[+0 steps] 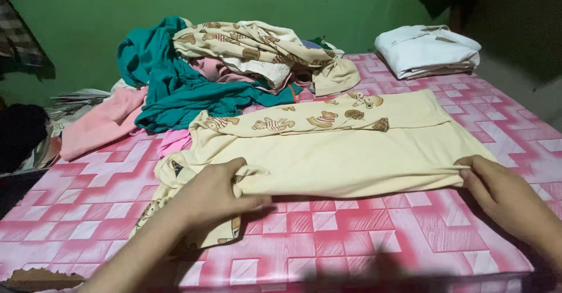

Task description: The person is folding a yellow shirt with a bear print on a bed.

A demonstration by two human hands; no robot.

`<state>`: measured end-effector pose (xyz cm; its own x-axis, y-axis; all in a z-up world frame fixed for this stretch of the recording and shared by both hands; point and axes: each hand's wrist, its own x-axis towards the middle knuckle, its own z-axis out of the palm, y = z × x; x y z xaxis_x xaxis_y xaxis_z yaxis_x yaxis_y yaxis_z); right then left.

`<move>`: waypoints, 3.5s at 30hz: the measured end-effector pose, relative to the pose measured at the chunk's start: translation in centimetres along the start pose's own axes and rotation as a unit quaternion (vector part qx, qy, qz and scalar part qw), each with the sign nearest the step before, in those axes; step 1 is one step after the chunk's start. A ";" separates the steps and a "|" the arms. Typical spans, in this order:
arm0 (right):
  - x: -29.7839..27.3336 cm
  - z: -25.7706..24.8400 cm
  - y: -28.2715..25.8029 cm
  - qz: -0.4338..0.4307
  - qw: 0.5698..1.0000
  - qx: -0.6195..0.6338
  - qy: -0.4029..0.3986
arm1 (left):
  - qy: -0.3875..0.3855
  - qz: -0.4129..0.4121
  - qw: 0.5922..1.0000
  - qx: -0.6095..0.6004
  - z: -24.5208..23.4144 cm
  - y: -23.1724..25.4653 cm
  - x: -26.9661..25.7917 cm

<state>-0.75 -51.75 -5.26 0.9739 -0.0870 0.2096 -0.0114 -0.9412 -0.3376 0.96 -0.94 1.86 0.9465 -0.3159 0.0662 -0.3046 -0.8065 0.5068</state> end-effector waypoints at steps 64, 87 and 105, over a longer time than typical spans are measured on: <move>17.0 5.5 2.9 0.058 0.974 0.098 0.197 | 0.071 -0.046 0.996 -0.001 3.3 -13.8 20.0; 16.8 11.8 -18.1 -0.278 0.958 -0.037 -0.058 | 0.008 0.015 0.992 0.124 2.5 -10.5 18.1; 21.2 9.1 5.9 -0.003 0.991 -0.127 0.048 | 0.017 0.025 0.993 0.118 2.5 -10.3 18.0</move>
<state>21.94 -56.17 -11.14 0.9480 -0.1002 0.3022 -0.0739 -0.9925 -0.0972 20.83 0.44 -4.36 0.9314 -0.3446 0.1174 -0.3640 -0.8863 0.2862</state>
